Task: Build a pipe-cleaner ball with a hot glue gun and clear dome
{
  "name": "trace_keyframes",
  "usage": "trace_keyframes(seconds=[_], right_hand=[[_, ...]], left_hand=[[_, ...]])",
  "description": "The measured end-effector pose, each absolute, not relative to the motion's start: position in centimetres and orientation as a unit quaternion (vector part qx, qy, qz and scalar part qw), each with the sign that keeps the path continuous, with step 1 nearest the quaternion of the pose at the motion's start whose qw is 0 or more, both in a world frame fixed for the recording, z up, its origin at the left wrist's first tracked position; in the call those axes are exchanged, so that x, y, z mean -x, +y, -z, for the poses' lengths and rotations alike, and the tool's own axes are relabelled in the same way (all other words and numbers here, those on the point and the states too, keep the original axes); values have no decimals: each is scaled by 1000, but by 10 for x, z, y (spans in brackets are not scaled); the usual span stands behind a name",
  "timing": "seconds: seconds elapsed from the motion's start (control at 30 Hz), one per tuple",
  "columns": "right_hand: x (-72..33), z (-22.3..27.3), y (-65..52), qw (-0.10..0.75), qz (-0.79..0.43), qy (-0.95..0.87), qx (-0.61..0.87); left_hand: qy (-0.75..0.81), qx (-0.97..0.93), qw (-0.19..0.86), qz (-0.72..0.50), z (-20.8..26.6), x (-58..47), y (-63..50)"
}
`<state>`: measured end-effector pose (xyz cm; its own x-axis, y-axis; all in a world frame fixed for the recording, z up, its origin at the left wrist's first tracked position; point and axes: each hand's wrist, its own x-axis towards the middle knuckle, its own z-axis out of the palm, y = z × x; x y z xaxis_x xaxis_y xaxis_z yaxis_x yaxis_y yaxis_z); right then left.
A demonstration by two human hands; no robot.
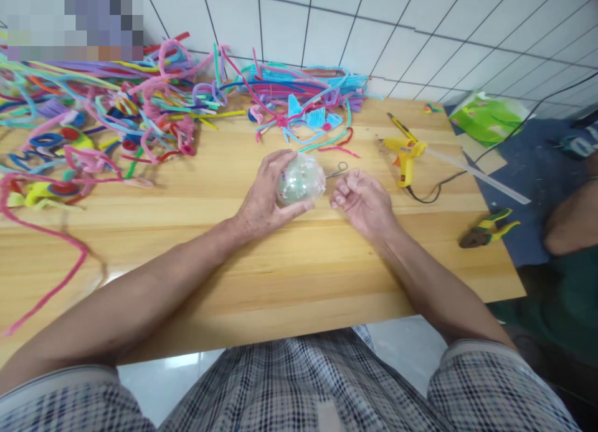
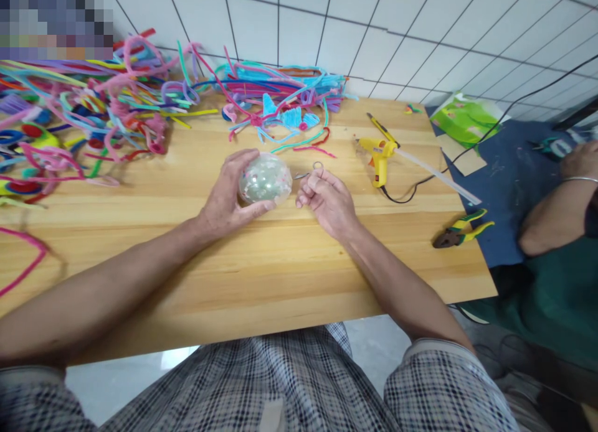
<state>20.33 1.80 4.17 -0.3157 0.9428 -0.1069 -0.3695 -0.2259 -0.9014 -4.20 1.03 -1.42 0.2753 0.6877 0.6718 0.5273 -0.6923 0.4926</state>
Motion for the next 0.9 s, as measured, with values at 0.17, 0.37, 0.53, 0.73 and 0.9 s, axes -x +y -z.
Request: trace_keyframes(seconds=[0.17, 0.37, 0.53, 0.73, 0.9], right_hand=[[-205, -43, 21, 446, -728, -393, 340], [-205, -41, 21, 462, -724, -393, 328], [-204, -40, 21, 480, -692, -411, 348], [-213, -31, 35, 503, -650, -402, 403], [-225, -10, 55, 557, -475, -486, 477]], left_hand=[[374, -799, 99, -461, 14, 43, 11], [368, -797, 95, -470, 15, 43, 12], [373, -797, 103, -464, 16, 42, 12], [370, -797, 98, -467, 16, 42, 11], [381, -796, 134, -451, 12, 40, 8]])
